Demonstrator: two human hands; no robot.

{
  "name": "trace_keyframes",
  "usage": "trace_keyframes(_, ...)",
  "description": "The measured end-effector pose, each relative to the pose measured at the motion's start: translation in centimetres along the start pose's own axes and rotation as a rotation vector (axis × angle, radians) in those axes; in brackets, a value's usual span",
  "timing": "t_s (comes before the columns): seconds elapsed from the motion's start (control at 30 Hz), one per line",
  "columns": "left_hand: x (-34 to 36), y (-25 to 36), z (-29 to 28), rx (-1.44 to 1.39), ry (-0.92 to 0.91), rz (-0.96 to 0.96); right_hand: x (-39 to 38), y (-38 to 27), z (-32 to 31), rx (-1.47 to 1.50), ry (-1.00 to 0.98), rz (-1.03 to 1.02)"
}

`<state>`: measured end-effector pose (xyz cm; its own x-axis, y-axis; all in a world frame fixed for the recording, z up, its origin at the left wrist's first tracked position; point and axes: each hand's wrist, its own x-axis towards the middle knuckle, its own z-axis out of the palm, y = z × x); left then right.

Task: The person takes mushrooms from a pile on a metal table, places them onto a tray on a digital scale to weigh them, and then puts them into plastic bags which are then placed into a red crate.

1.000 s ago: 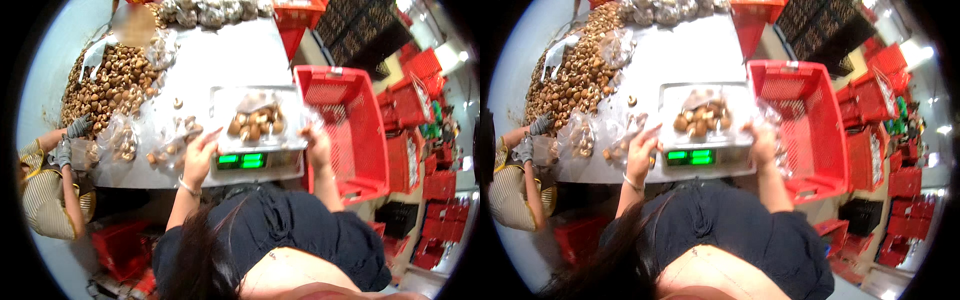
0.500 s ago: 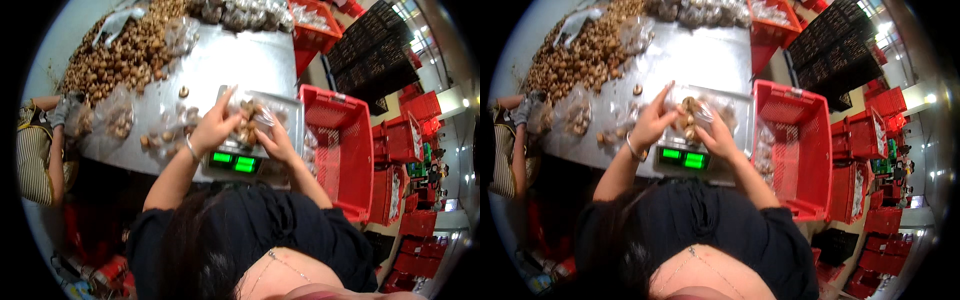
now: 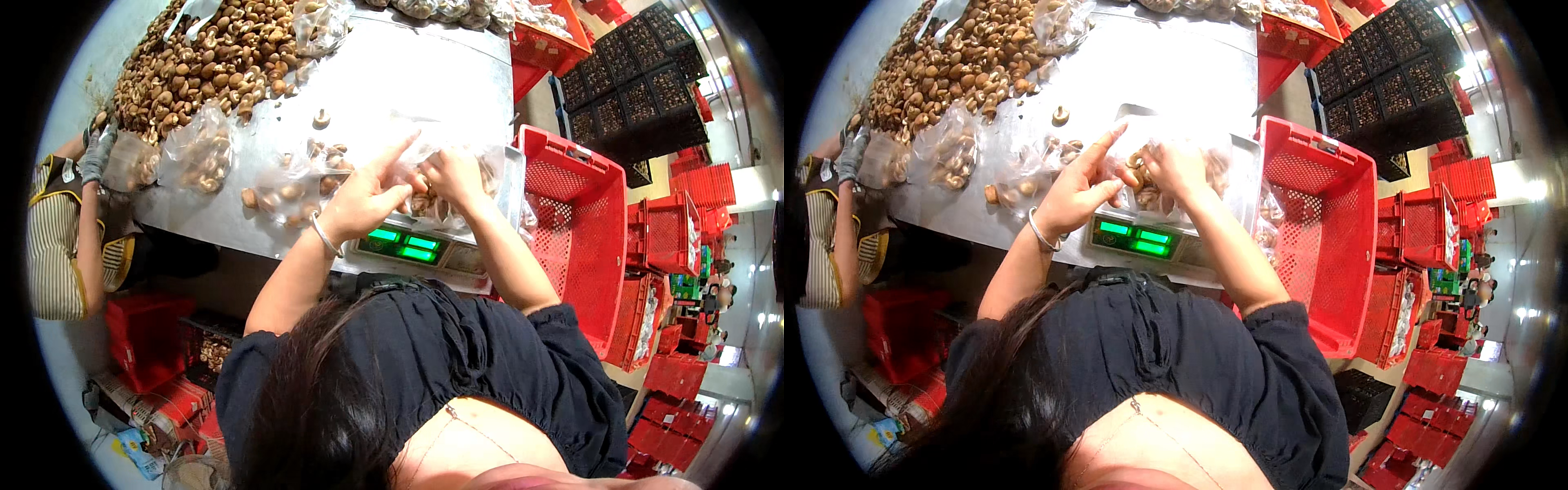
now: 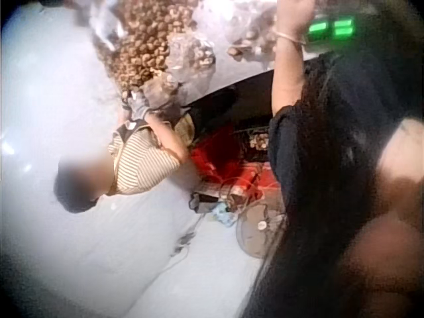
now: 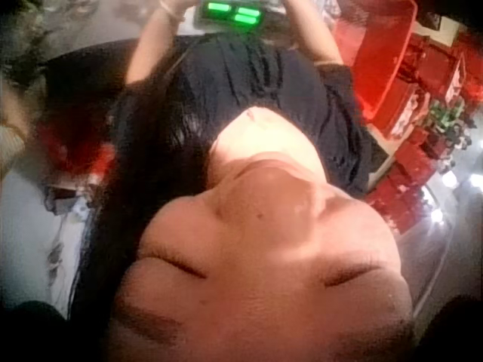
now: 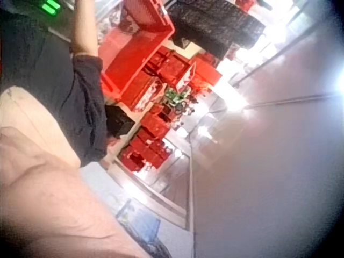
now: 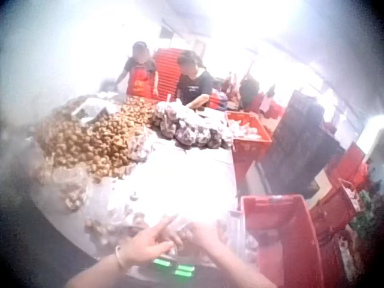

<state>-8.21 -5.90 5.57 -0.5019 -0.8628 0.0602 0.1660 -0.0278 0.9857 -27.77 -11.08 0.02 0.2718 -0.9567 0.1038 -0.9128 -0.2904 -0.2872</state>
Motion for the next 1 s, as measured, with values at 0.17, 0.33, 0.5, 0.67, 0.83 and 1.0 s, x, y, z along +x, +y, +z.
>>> trace_keyframes(0.17, -0.4, -0.8, -0.9, 0.041, 0.067, 0.024, 2.3, 0.7, 1.6, -0.016, -0.039, 0.301)
trace_keyframes(0.33, -0.2, -0.6, -0.9, 0.015, 0.044, 0.029, 1.1, -0.6, -0.9, 0.121, -0.088, 0.213)
trace_keyframes(0.5, -0.5, -1.8, -0.8, 0.051, 0.044, 0.062, 2.9, -0.4, 1.4, 0.084, -0.181, 0.231)
trace_keyframes(0.67, -0.6, -2.1, -1.3, 0.041, 0.145, 0.05, 1.2, 1.2, 2.0, 0.396, 0.027, 0.397)
trace_keyframes(0.83, -0.1, -2.7, -0.6, 0.15, 0.196, 0.09, -3.1, 0.4, -1.4, 1.055, 0.138, 0.194)
trace_keyframes(1.0, 1.6, -3.9, 1.6, 0.613, 0.187, 0.211, -5.9, -1.3, -2.1, 1.394, 0.139, 0.417)
